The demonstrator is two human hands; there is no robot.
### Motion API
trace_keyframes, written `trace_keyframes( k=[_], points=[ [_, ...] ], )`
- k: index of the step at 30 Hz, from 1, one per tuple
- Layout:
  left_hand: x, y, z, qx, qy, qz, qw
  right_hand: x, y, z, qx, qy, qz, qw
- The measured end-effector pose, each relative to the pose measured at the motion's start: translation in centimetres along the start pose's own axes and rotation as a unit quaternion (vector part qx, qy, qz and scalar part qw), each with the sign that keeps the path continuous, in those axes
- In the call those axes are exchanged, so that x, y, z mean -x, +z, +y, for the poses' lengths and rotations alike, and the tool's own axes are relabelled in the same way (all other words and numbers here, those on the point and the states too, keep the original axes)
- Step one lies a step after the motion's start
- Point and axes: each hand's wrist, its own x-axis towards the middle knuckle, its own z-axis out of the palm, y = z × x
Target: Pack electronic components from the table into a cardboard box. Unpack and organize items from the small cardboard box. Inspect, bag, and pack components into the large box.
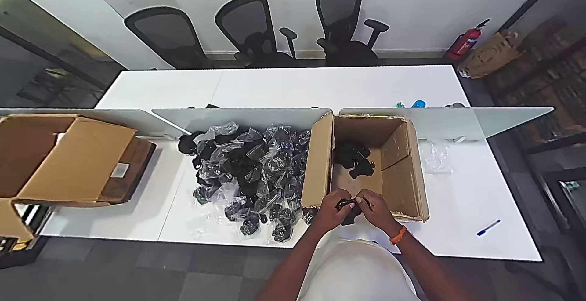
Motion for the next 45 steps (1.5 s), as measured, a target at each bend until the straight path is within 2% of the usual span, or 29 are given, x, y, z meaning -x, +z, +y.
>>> trace_keyframes(
  k=[13, 21, 26, 30, 35, 39, 45],
  points=[
    [-0.15, -0.01, -0.08, -0.005, -0.001, 0.000, 1.000, 0.34, 0.08, 0.19, -0.038, -0.079, 0.012, 0.996],
    [0.19, 0.03, 0.07, 0.020, -0.008, 0.003, 1.000, 0.37, 0.05, 0.12, -0.024, -0.072, 0.013, 0.997],
    [0.10, -0.11, -0.11, 0.037, 0.009, -0.013, 0.999, 0.26, 0.33, 0.27, 0.020, -0.037, 0.004, 0.999],
    [-0.02, -0.20, -0.08, 0.037, 0.011, -0.016, 0.999, 0.34, 0.17, 0.01, -0.004, -0.011, 0.000, 1.000],
    [-0.21, -0.25, 0.02, 0.036, 0.009, -0.012, 0.999, 0.60, -0.16, 0.08, -0.076, -0.050, -0.005, 0.996],
    [-0.30, -0.24, 0.02, 0.029, 0.004, -0.015, 0.999, 0.48, -0.13, 0.10, -0.069, -0.070, -0.001, 0.995],
    [-0.19, -0.23, 0.14, 0.036, -0.010, -0.019, 0.999, 0.55, -0.16, -0.06, -0.053, -0.053, 0.010, 0.997]
  ],
)
